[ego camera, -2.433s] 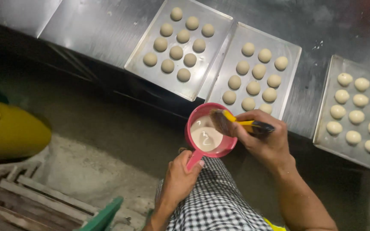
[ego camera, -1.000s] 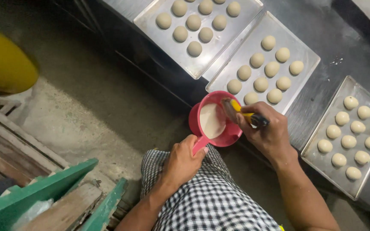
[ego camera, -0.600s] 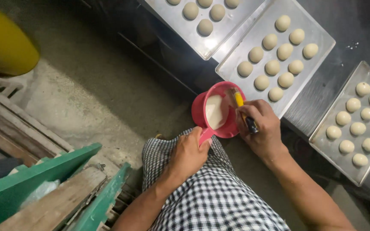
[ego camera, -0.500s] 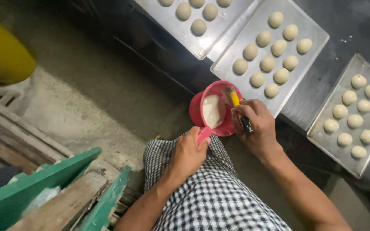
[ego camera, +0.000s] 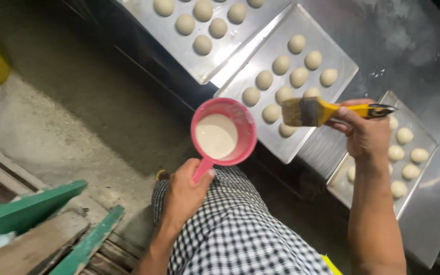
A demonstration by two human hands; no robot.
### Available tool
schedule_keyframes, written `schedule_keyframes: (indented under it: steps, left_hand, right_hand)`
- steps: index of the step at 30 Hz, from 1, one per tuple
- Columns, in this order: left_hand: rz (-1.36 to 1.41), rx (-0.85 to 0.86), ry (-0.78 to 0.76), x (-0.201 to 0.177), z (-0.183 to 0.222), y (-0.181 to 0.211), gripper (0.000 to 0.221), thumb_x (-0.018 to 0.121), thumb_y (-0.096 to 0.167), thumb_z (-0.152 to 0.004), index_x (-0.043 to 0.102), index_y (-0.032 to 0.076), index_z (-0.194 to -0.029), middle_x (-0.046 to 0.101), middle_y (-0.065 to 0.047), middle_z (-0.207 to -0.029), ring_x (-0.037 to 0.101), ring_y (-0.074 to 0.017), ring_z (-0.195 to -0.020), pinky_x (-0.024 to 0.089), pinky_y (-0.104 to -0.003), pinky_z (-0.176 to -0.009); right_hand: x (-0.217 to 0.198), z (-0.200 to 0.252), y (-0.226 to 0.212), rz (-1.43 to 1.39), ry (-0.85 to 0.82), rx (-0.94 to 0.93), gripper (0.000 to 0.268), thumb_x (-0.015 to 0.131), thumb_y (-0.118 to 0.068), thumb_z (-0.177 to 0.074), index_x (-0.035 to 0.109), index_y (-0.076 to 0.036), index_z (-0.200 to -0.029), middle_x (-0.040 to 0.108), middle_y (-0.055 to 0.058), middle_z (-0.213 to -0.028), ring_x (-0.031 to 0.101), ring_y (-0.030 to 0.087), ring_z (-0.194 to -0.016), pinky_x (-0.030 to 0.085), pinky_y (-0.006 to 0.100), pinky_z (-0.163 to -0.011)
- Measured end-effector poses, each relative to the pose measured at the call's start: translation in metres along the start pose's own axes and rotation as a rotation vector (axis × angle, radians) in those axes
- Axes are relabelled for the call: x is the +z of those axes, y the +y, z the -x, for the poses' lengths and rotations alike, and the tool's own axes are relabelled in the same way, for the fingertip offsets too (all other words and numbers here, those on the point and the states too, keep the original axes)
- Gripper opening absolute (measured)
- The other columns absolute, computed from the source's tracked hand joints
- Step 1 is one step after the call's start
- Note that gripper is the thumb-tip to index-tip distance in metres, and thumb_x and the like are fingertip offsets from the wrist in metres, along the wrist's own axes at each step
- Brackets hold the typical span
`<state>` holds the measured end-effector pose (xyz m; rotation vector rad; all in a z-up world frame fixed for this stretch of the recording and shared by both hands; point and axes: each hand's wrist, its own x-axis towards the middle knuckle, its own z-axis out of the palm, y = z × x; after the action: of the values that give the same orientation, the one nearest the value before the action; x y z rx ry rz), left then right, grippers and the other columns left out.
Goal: Brushing liquid glaze onto round dough pieces on multiple baking trays.
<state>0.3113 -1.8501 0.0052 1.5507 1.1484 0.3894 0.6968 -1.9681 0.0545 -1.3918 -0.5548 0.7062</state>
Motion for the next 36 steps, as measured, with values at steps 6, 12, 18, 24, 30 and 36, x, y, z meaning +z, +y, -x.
schedule_keyframes:
  steps: [6, 12, 18, 24, 30, 36]
  left_hand:
    - [0.132, -0.107, 0.156, 0.046, -0.003, 0.005, 0.024, 0.073, 0.023, -0.088, 0.070, 0.003, -0.101, 0.070, -0.009, -0.075, 0.067, -0.0183, -0.066, 0.053, -0.034, -0.062]
    - [0.311, -0.288, 0.251, 0.083, 0.010, 0.018, 0.022, 0.071, 0.021, -0.091, 0.070, 0.002, -0.103, 0.062, -0.002, -0.068, 0.055, -0.0091, -0.058, 0.045, -0.027, -0.054]
    - [0.418, -0.377, 0.363, 0.105, 0.025, 0.014, 0.023, 0.071, 0.019, -0.092, 0.070, 0.002, -0.108, 0.058, 0.000, -0.067, 0.048, -0.0069, -0.054, 0.037, -0.024, -0.047]
    - [0.511, -0.467, 0.446, 0.114, 0.030, 0.032, 0.026, 0.071, 0.020, -0.091, 0.068, 0.003, -0.111, 0.056, 0.000, -0.063, 0.043, -0.0067, -0.046, 0.031, -0.024, -0.040]
    - [0.599, -0.463, 0.496, 0.118, 0.042, 0.031, 0.027, 0.071, 0.022, -0.091, 0.066, 0.005, -0.111, 0.054, 0.002, -0.063, 0.043, -0.0055, -0.046, 0.031, -0.022, -0.040]
    - [0.614, -0.479, 0.563, 0.120, 0.055, 0.022, 0.026, 0.071, 0.021, -0.091, 0.066, 0.004, -0.110, 0.054, 0.002, -0.063, 0.042, -0.0052, -0.047, 0.031, -0.022, -0.040]
  right_hand:
    - [-0.065, -0.060, 0.050, 0.266, 0.029, 0.269, 0.019, 0.077, 0.000, -0.083, 0.067, 0.002, -0.100, 0.072, 0.014, -0.095, 0.074, 0.028, -0.084, 0.064, 0.048, -0.073]
    - [-0.139, -0.179, 0.030, 0.321, 0.030, -0.022, 0.014, 0.080, -0.001, -0.092, 0.067, 0.003, -0.096, 0.072, 0.013, -0.087, 0.072, 0.024, -0.073, 0.061, 0.040, -0.067]
    - [-0.107, -0.232, 0.044, 0.628, -0.058, -0.636, 0.023, 0.072, 0.009, -0.093, 0.063, -0.002, -0.110, 0.073, 0.009, -0.100, 0.077, 0.019, -0.090, 0.064, 0.036, -0.080]
    - [0.013, -0.069, 0.057, 0.829, -0.685, -0.768, 0.052, 0.071, 0.008, -0.059, 0.066, -0.010, -0.108, 0.071, 0.011, -0.109, 0.071, 0.032, -0.099, 0.059, 0.039, -0.083]
    - [-0.090, -0.212, 0.213, 0.917, -0.461, -0.426, 0.012, 0.070, -0.011, -0.096, 0.069, -0.002, -0.104, 0.071, 0.017, -0.090, 0.069, 0.031, -0.082, 0.054, 0.040, -0.071]
    - [-0.061, -0.296, 0.063, 0.705, -0.109, -0.653, 0.014, 0.077, 0.002, -0.094, 0.067, -0.002, -0.104, 0.072, 0.007, -0.092, 0.070, 0.014, -0.082, 0.058, 0.031, -0.074]
